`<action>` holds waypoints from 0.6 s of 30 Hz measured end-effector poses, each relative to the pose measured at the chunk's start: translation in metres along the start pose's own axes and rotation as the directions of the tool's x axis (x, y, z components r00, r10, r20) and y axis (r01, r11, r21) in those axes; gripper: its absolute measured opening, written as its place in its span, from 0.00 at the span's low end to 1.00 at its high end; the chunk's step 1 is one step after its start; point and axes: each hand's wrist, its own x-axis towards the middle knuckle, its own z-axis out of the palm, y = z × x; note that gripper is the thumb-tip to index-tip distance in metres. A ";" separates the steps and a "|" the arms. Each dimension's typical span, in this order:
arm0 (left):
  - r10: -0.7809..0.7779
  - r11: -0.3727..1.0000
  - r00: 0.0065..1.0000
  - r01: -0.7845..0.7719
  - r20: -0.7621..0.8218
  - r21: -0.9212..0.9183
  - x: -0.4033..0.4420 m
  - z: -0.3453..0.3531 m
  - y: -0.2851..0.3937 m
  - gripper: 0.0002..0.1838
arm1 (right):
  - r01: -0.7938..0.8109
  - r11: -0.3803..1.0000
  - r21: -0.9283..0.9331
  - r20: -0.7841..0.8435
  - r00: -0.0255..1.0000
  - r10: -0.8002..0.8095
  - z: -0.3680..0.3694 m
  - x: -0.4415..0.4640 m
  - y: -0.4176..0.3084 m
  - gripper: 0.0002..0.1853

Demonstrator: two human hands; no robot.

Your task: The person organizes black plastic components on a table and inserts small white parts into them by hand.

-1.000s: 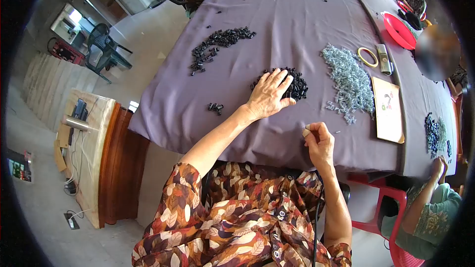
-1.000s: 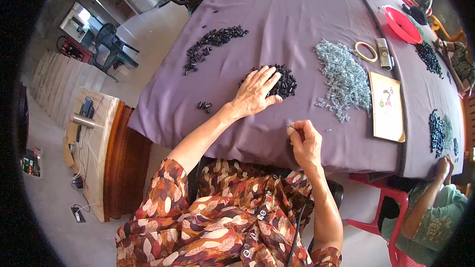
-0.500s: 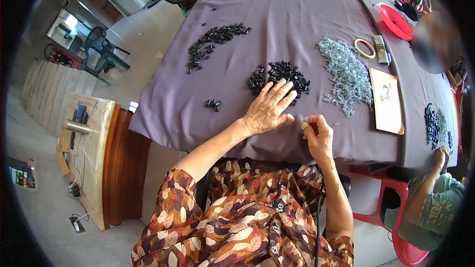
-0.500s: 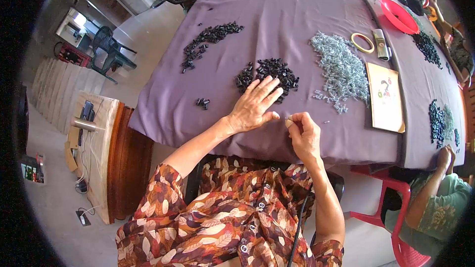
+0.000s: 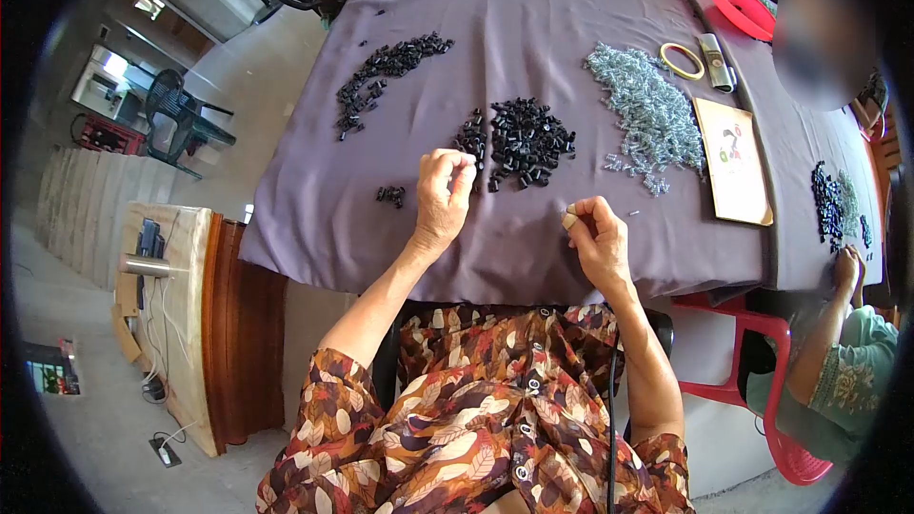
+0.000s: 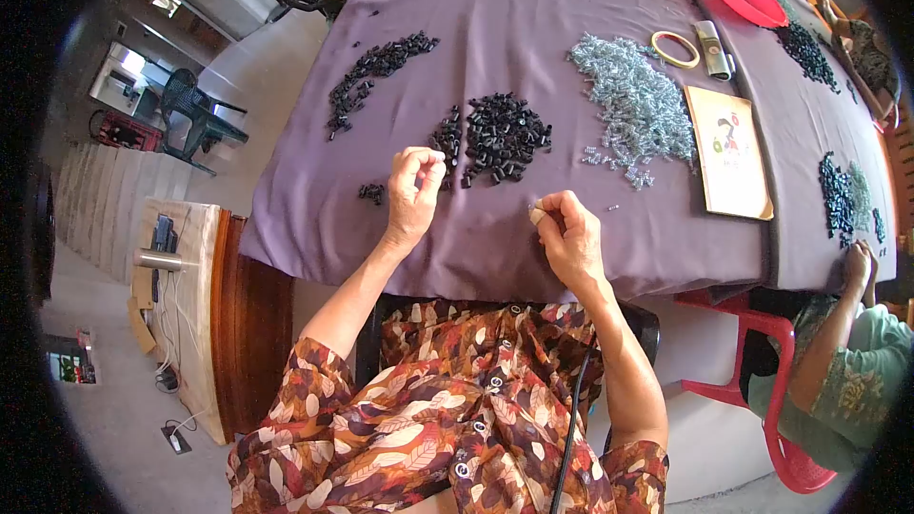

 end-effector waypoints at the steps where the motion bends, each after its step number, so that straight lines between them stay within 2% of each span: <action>1: -0.005 1.000 1.000 0.005 0.022 0.016 -0.003 -0.001 -0.001 0.03 | 0.008 1.000 -0.010 -0.002 1.000 -0.008 0.000 0.000 0.001 0.05; 7: -0.089 0.996 0.994 0.088 0.065 0.020 -0.013 -0.006 0.000 0.03 | 0.025 0.999 -0.040 0.001 1.000 -0.025 0.000 0.000 0.001 0.04; 15: -0.081 0.996 0.994 0.077 0.080 0.051 -0.006 -0.004 0.001 0.02 | 0.022 0.998 -0.054 0.001 1.000 -0.022 0.001 0.000 -0.001 0.04; 17: -0.120 0.993 0.991 0.120 0.065 0.008 0.008 -0.003 -0.009 0.03 | 0.007 1.000 -0.028 0.001 1.000 -0.007 0.002 0.001 -0.002 0.04; 18: -0.185 0.981 0.981 0.188 0.061 -0.041 0.019 -0.001 -0.011 0.03 | -0.005 1.000 -0.015 0.000 1.000 0.005 0.002 0.000 -0.002 0.04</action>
